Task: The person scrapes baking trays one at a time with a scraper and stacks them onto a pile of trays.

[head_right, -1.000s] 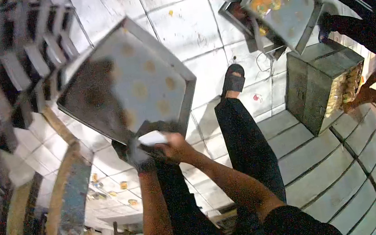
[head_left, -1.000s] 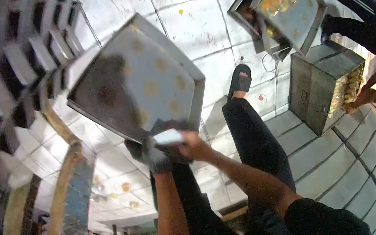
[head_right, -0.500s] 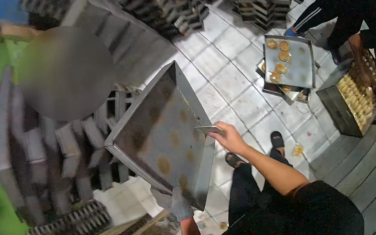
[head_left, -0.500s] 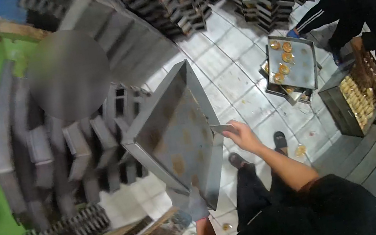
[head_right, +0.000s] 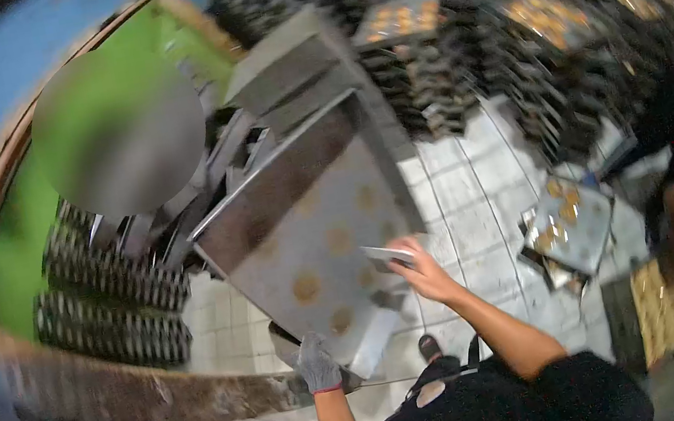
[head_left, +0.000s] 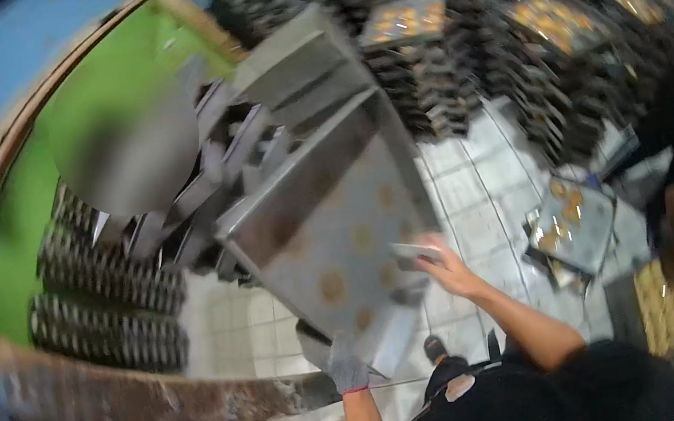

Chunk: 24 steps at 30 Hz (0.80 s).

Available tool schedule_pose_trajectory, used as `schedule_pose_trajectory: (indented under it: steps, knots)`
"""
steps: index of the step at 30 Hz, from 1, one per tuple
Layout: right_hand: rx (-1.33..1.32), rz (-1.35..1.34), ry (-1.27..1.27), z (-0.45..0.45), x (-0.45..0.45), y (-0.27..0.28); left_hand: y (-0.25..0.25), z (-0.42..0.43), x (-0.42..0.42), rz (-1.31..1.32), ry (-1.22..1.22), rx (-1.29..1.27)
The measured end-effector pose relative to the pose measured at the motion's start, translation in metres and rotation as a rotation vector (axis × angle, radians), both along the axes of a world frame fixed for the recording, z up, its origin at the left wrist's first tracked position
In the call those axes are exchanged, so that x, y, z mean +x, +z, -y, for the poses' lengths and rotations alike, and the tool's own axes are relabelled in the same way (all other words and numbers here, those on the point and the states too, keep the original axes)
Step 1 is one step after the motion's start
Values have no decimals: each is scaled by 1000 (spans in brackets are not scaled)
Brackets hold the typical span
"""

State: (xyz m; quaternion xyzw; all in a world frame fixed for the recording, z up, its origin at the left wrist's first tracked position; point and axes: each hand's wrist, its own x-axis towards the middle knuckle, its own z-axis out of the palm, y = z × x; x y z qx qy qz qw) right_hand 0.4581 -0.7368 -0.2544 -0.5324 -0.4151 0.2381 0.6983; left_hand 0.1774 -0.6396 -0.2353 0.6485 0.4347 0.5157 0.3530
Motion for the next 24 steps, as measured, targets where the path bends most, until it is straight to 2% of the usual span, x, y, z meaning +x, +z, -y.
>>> schedule_pose_trajectory:
  steps: [1,3,5,7,8,10,11,13,15,18,20,21,22,23,24]
  knots:
    - [-19,135,-90,16,3,-12,11,11,8,172,7,-76]
    - [-127,469,-51,59,17,26,56,26,27,702,-128,-409]
    - [-158,524,-60,79,27,42,66,32,25,869,-113,-554]
    - [-82,694,-173,88,34,73,93,33,30,872,-232,-675]
    - [-33,776,-223,93,39,88,103,27,30,915,-214,-676]
    - [97,956,-386,93,57,96,127,8,30,961,-436,-736]
    - [242,1039,-473,91,68,103,144,3,32,996,-425,-728]
    - [466,1228,-627,86,77,148,188,-9,23,877,-401,-684]
    - [612,1288,-742,67,78,195,232,-26,9,749,-366,-543]
    - [787,1229,-868,10,70,272,323,-59,-12,435,-279,97]
    - [871,1138,-894,-50,57,326,387,-91,-40,2,-95,622]
    - [909,1090,-895,-83,50,353,425,-100,-54,193,-384,242]
    - [937,1050,-886,-118,41,379,443,-131,-59,185,-170,330]
    - [966,1018,-875,-151,34,404,457,-158,-69,277,-339,357]
    - [983,991,-859,-185,27,425,479,-211,-83,296,-295,291]
